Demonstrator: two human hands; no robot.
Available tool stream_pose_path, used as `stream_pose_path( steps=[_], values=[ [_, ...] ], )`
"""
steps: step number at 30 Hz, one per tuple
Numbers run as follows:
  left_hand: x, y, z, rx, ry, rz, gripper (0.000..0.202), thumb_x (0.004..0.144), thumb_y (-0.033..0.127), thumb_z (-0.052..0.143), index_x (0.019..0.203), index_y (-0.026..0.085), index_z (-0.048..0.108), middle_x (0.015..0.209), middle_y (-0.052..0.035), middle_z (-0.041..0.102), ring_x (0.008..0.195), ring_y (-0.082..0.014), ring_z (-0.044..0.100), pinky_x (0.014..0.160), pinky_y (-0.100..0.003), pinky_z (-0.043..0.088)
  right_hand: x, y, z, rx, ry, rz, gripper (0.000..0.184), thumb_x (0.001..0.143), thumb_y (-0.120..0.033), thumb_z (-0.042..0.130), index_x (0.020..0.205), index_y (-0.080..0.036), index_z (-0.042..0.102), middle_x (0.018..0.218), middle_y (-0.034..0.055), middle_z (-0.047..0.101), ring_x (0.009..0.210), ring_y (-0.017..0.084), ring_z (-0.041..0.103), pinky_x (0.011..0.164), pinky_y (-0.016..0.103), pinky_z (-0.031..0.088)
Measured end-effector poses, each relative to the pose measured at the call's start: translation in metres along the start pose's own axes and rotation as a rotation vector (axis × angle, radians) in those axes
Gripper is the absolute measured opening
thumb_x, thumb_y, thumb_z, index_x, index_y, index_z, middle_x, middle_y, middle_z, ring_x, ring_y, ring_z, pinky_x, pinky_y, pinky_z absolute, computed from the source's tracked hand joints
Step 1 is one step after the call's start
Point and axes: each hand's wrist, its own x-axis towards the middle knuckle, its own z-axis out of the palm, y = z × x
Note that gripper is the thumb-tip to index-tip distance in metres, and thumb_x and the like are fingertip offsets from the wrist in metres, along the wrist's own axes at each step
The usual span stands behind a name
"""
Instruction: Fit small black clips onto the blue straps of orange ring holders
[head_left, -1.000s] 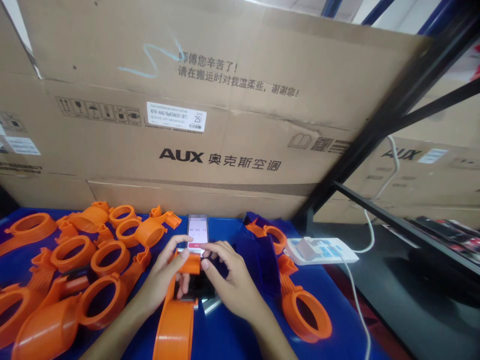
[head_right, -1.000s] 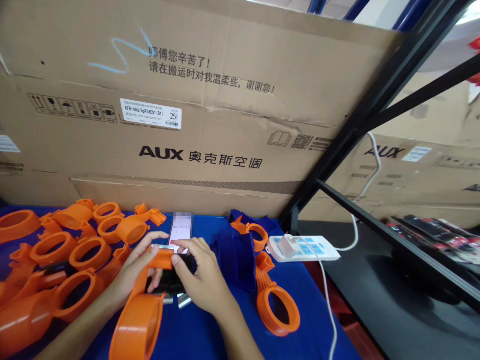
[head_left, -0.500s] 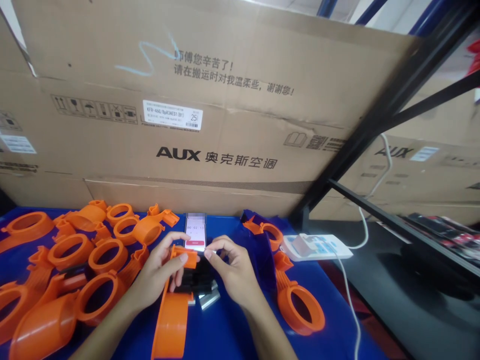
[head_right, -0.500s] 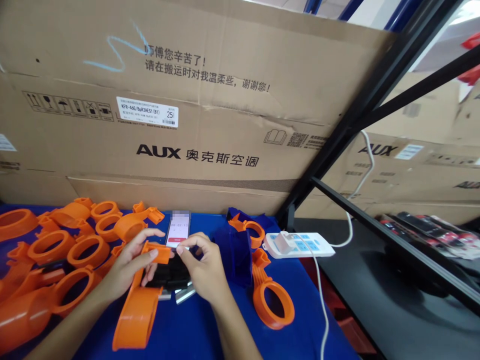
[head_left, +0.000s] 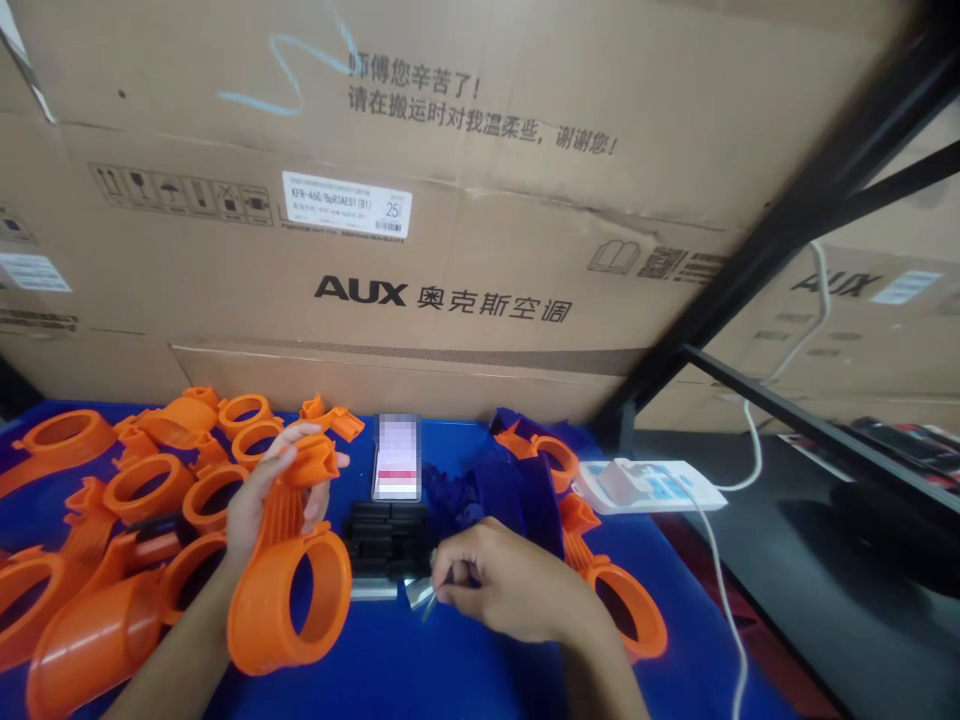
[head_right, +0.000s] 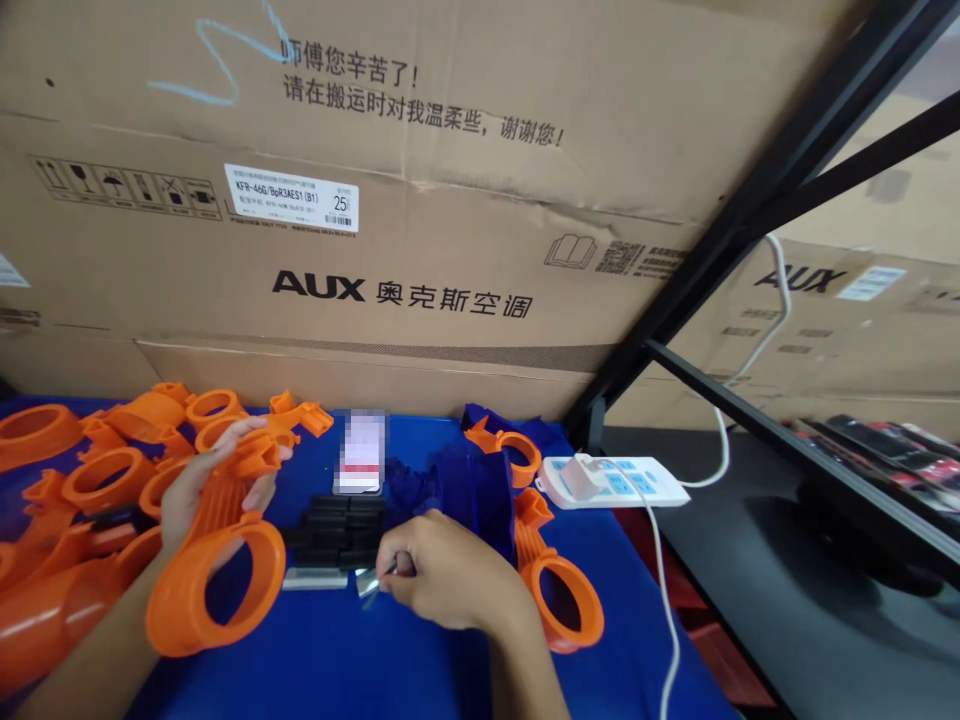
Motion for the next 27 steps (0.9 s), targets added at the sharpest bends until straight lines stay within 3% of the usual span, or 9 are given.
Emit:
stream_pose_path(
  steps=[3, 7, 10, 13, 15, 19, 23, 27],
  values=[
    [-0.001, -0.002, 0.001, 0.031, -0.022, -0.025, 0.03, 0.092, 0.037, 0.064, 0.119, 0.024, 0.063, 0.075, -0.0053, 0.071, 0.045, -0.0148, 0.057, 0.04, -0.024, 0.045, 0.002, 0.007, 0.008, -0.032, -0.004, 0.047, 0.029, 0.071, 0.003, 0.063, 0.071, -0.024, 0.072, 0.051, -0.0092, 0.061, 0.042, 0.009, 0.054, 0.043, 0.018, 0.034],
    [-0.001, -0.003, 0.001, 0.063, -0.052, -0.055, 0.031, 0.094, 0.038, 0.06, 0.121, 0.024, 0.059, 0.074, -0.0044, 0.071, 0.043, -0.0147, 0.056, 0.038, -0.023, 0.043, 0.004, 0.007, 0.012, -0.023, -0.027, 0.095, 0.029, 0.069, 0.005, 0.064, 0.073, -0.024, 0.07, 0.052, -0.0095, 0.062, 0.041, 0.008, 0.054, 0.043, 0.018, 0.034],
    [-0.002, -0.007, 0.004, 0.091, -0.043, -0.065, 0.03, 0.096, 0.038, 0.058, 0.122, 0.023, 0.057, 0.075, -0.0048, 0.071, 0.041, -0.0133, 0.054, 0.038, -0.022, 0.042, 0.005, 0.003, 0.01, 0.0, -0.062, 0.125, 0.02, 0.075, -0.004, 0.072, 0.078, -0.023, 0.07, 0.053, -0.009, 0.062, 0.043, 0.008, 0.053, 0.043, 0.018, 0.035],
    [-0.006, -0.014, 0.012, 0.122, -0.024, -0.058, 0.029, 0.097, 0.039, 0.057, 0.119, 0.021, 0.057, 0.064, -0.0013, 0.066, 0.039, -0.0131, 0.052, 0.038, -0.022, 0.041, 0.008, -0.003, 0.007, 0.092, -0.102, 0.074, 0.006, 0.087, -0.02, 0.073, 0.09, -0.025, 0.072, 0.062, -0.0071, 0.067, 0.048, 0.009, 0.055, 0.047, 0.019, 0.041],
    [-0.01, -0.019, 0.019, 0.136, 0.036, -0.018, 0.029, 0.099, 0.042, 0.056, 0.119, 0.021, 0.057, 0.061, 0.0005, 0.064, 0.042, -0.0135, 0.053, 0.041, -0.022, 0.044, 0.012, -0.008, 0.008, 0.155, -0.106, -0.014, 0.023, 0.086, -0.031, 0.078, 0.108, -0.027, 0.072, 0.079, -0.004, 0.074, 0.059, 0.012, 0.062, 0.055, 0.022, 0.049],
    [-0.016, -0.031, 0.031, 0.107, 0.222, 0.127, 0.037, 0.099, 0.05, 0.057, 0.124, 0.023, 0.057, 0.079, -0.002, 0.071, 0.055, -0.0146, 0.062, 0.052, -0.025, 0.054, 0.022, -0.015, 0.019, 0.197, -0.036, -0.133, 0.076, 0.072, -0.046, 0.09, 0.139, -0.026, 0.059, 0.121, 0.0053, 0.073, 0.097, 0.022, 0.07, 0.085, 0.033, 0.057],
    [-0.011, -0.04, 0.028, 0.105, 0.278, 0.207, 0.047, 0.095, 0.057, 0.061, 0.129, 0.024, 0.058, 0.094, -0.005, 0.075, 0.069, -0.0186, 0.069, 0.063, -0.03, 0.06, 0.029, -0.018, 0.035, 0.216, 0.05, -0.145, 0.09, 0.072, -0.053, 0.089, 0.149, -0.027, 0.048, 0.14, 0.0087, 0.064, 0.121, 0.029, 0.065, 0.105, 0.041, 0.05],
    [-0.002, -0.049, 0.015, 0.218, 0.287, 0.243, 0.056, 0.095, 0.061, 0.058, 0.137, 0.024, 0.059, 0.118, -0.0112, 0.075, 0.093, -0.0258, 0.073, 0.075, -0.035, 0.062, 0.027, -0.015, 0.045, 0.241, 0.222, -0.213, 0.089, 0.077, -0.054, 0.084, 0.152, -0.029, 0.043, 0.15, 0.0093, 0.058, 0.132, 0.032, 0.058, 0.115, 0.046, 0.043]
  ],
)
